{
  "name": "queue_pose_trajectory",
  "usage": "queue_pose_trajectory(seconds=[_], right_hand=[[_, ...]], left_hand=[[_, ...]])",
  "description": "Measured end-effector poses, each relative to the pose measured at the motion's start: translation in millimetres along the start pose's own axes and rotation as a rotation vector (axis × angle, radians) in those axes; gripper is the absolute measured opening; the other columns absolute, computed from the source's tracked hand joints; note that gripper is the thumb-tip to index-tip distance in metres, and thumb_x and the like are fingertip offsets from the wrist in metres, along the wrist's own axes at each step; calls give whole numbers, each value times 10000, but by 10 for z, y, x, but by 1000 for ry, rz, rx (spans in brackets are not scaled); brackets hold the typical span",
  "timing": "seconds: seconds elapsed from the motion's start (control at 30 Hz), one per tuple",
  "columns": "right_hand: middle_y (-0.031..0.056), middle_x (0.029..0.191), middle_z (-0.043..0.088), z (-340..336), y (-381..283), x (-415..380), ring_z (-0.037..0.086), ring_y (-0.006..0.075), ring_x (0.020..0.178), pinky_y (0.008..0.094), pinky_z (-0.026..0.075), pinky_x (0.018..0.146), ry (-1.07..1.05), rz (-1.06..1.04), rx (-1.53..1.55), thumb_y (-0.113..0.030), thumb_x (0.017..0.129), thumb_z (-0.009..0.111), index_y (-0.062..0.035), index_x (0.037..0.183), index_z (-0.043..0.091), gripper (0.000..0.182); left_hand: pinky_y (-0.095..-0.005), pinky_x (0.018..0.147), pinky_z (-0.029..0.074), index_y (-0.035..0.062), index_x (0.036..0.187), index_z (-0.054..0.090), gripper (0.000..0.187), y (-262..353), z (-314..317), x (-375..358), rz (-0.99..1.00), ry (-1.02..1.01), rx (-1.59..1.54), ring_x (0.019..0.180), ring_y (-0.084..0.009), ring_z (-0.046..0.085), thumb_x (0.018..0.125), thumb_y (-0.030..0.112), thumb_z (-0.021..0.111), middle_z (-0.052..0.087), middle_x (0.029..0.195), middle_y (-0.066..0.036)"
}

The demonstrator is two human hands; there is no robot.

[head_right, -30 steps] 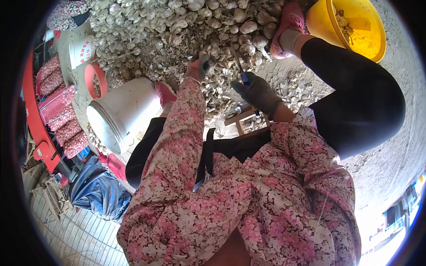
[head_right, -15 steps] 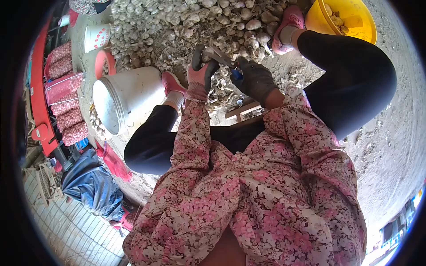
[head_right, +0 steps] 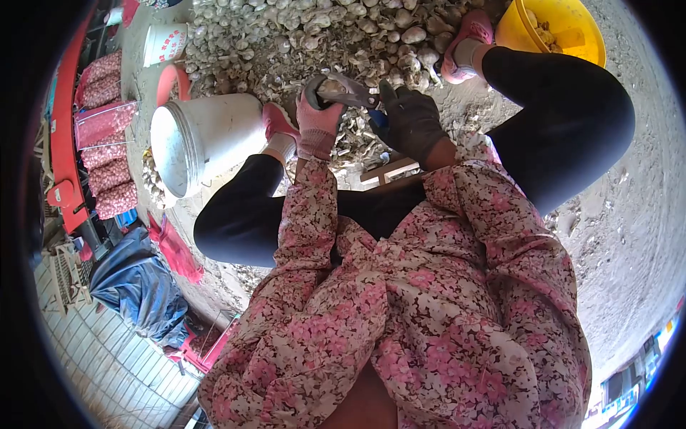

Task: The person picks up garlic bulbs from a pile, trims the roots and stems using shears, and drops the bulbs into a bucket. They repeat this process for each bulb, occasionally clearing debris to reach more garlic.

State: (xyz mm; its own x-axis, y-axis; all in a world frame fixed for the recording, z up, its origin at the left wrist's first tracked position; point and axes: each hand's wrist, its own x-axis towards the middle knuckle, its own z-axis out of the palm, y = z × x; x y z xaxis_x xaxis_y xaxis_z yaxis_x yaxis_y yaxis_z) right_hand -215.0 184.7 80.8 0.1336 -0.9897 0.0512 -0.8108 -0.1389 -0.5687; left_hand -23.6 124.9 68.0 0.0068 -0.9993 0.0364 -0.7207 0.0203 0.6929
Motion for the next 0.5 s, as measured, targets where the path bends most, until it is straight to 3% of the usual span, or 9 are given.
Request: queue_pose_trajectory(seconds=[0.13,0.17,0.27,0.3,0.33,0.4,0.43,0.47,0.5], right_hand=[[149,889,625,-21,-10,-13,616,316,797,435,494,713,-87,26,16,-349,775,692,4,1270,457,652],[155,890,624,-9,-8,-27,617,320,811,442,491,726,-125,41,24,-357,777,687,2,1283,444,667],[171,915,623,160,61,-58,620,334,836,447,487,742,-172,48,67,-343,790,671,-3,1297,418,661],[171,915,623,202,91,-78,620,334,836,447,487,742,-179,60,71,-343,790,671,-3,1297,418,661],[174,892,626,203,101,-77,623,343,825,453,487,732,-192,55,96,-325,807,653,-19,1266,434,594],[178,870,630,203,121,-52,627,352,814,458,487,722,-213,55,125,-307,823,634,-35,1235,450,527],[178,835,631,181,126,-15,628,357,789,465,486,705,-293,98,149,-284,840,611,-51,1184,468,440],[179,801,633,184,137,17,629,363,764,472,485,688,-371,139,172,-261,856,588,-67,1133,487,353],[179,801,633,211,141,40,629,363,764,472,485,688,-372,140,175,-261,856,588,-67,1133,487,353]], left_hand=[[-400,934,442,85,1137,580,610,86,-6,-7,-72,-29,6,1081,-325,539,580,212,797,570,1130,-143],[-408,962,420,77,1139,573,620,92,-6,-6,-29,-31,122,1120,-331,502,578,212,800,557,1136,-147],[-418,971,407,70,1141,565,615,102,19,6,33,-18,40,1132,-335,475,586,205,792,541,1151,-148],[-495,1069,260,61,1152,524,640,101,25,17,69,-40,-9,1106,-364,480,608,271,790,575,1070,-147],[-495,1069,260,61,1152,524,640,65,52,14,63,-51,-9,1106,-364,480,608,271,790,575,1070,-147],[-397,950,418,62,1108,568,606,-10,86,-4,100,8,27,1079,-313,505,579,218,820,544,1145,-131],[-364,902,458,48,1088,568,584,3,91,-12,102,19,53,1038,-255,546,586,176,837,564,1114,-114],[-364,902,458,48,1088,568,584,-77,145,-18,98,16,56,1038,-255,546,586,176,837,564,1114,-114],[-347,870,479,41,1096,563,583,-194,220,-4,22,-6,-148,1013,-225,562,591,141,837,570,1101,-108]])
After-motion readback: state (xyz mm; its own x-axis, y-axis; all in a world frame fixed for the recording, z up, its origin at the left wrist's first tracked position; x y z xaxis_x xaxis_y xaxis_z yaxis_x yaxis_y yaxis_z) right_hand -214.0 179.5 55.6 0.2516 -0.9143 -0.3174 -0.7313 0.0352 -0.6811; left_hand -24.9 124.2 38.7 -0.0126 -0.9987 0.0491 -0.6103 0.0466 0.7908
